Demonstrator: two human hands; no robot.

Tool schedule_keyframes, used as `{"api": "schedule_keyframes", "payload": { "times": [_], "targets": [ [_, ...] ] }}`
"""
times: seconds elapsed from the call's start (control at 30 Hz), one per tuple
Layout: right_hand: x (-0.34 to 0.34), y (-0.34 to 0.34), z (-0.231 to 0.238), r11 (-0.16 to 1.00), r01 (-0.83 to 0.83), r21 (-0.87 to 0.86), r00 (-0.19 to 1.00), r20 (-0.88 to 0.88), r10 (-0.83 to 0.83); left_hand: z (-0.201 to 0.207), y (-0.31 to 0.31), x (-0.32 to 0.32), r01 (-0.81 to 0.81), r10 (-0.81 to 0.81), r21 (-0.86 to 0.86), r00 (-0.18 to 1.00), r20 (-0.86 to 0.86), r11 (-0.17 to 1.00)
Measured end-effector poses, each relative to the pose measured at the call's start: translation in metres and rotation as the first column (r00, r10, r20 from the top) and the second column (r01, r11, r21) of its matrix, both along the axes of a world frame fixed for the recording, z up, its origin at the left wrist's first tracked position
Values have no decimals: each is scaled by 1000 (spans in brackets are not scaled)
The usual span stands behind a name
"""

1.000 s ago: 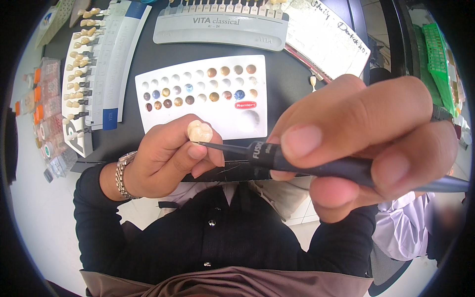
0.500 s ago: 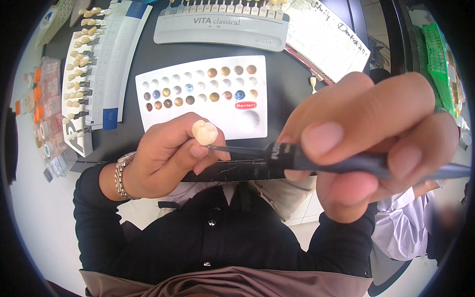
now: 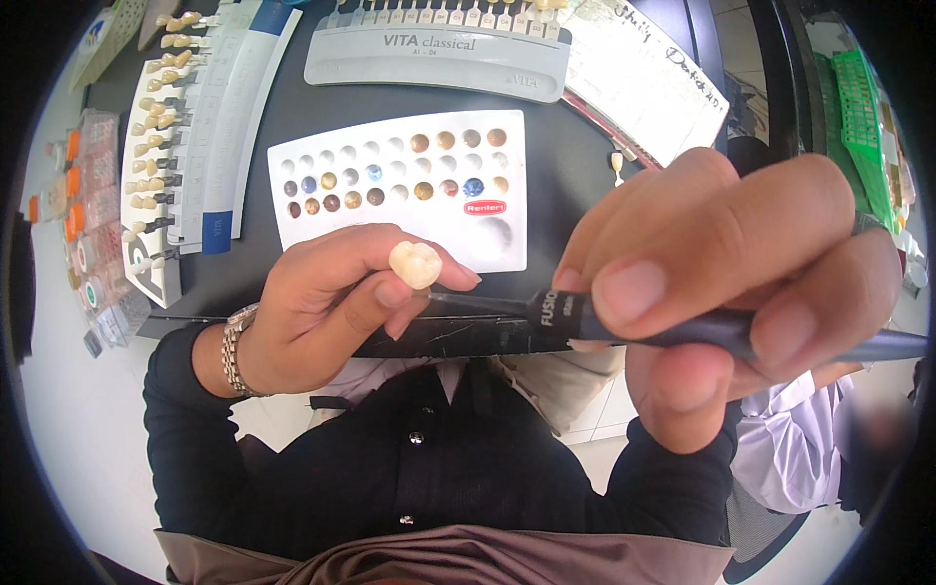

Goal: The person uses a fine brush to apply colored pigments to a small artificial tooth held in tweezers. They repeatedly dip the brush into a palette of dental stains and carefully paint the surface of the tooth, rotating it to cover different areas.

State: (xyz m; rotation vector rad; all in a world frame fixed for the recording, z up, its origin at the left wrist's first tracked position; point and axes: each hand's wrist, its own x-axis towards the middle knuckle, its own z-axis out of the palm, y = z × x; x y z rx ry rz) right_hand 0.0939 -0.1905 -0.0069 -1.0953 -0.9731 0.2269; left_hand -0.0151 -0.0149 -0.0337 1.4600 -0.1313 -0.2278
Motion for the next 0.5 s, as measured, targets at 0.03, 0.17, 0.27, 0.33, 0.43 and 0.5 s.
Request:
{"api": "schedule_keyframes", "payload": {
  "times": [0.03,0.17,0.27,0.33,0.43,0.5],
  "targets": [
    [3,-1,0,1000,-20,-6,1000,15,20,0,0,0,-2,2,4,1000,3,1000],
    [3,-1,-1,1000,-11,-21,998,60,12,-1,0,0,-2,2,6,1000,3,1000],
    [4,0,-1,1000,1,-14,996,85,0,0,0,0,10,-10,11,1000,-1,1000],
    [0,0,-1,999,51,-8,997,64,-50,0,1,0,11,-12,30,1000,11,999],
    [2,-1,1,999,18,-39,997,79,-15,-2,-1,-1,-4,3,47,1000,9,999],
    [4,-1,1,998,-16,-55,995,98,21,-2,0,-1,2,-3,65,1000,20,998]
  ]
}}
